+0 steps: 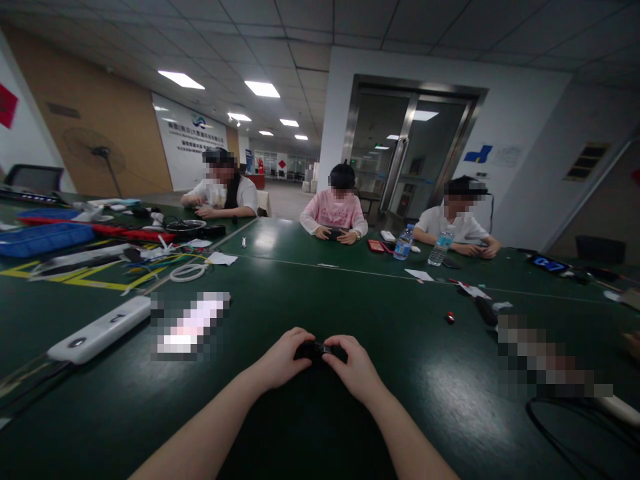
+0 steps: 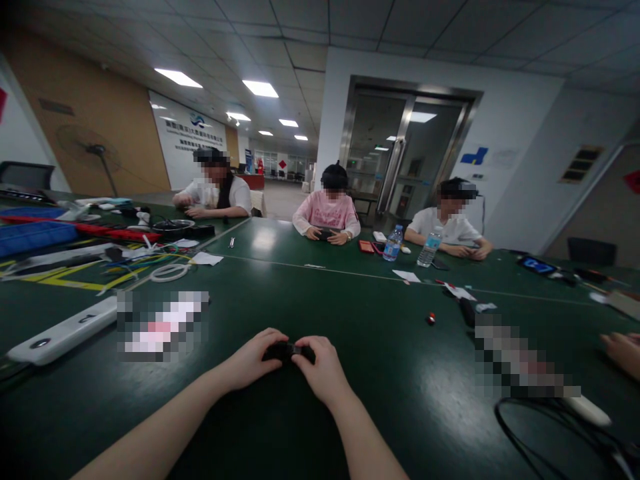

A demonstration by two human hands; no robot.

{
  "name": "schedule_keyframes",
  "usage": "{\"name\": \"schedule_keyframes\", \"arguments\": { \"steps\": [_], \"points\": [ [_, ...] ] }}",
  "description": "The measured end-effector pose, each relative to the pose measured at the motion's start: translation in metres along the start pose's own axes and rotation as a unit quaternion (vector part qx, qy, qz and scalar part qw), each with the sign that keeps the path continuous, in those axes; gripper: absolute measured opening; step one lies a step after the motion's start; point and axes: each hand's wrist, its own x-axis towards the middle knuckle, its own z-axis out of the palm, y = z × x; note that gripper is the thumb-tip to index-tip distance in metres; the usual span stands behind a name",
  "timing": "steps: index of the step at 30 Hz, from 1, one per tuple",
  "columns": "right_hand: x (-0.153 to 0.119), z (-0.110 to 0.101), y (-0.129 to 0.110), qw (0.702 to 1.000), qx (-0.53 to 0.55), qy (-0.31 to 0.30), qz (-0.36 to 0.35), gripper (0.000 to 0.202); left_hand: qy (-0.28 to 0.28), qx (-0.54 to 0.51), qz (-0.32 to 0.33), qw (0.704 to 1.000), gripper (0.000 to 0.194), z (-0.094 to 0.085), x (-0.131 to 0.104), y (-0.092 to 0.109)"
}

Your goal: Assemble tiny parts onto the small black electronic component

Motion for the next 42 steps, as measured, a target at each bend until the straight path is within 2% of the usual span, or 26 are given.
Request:
{"name": "schedule_keyframes", "arguments": {
  "steps": [12, 20, 25, 42],
  "points": [
    [0.001, -0.029, 0.017, 0.995, 0.064, 0.073, 0.002, 0.029, -0.021, 0.014, -0.016, 1.000, 0.045, -0.005, -0.003, 0.013],
    [0.007, -0.033, 0.033, 0.989, 0.081, 0.120, -0.015, 0.027, -0.014, 0.014, -0.011, 1.000, 0.043, -0.005, -0.003, 0.012],
    [0.006, -0.038, 0.034, 0.985, 0.094, 0.147, -0.007, 0.026, -0.014, 0.010, -0.013, 1.000, 0.044, -0.004, -0.004, 0.010],
    [0.005, -0.041, 0.029, 0.989, 0.081, 0.126, 0.005, 0.029, -0.018, 0.009, -0.017, 1.000, 0.044, -0.005, -0.004, 0.010]
  ]
}}
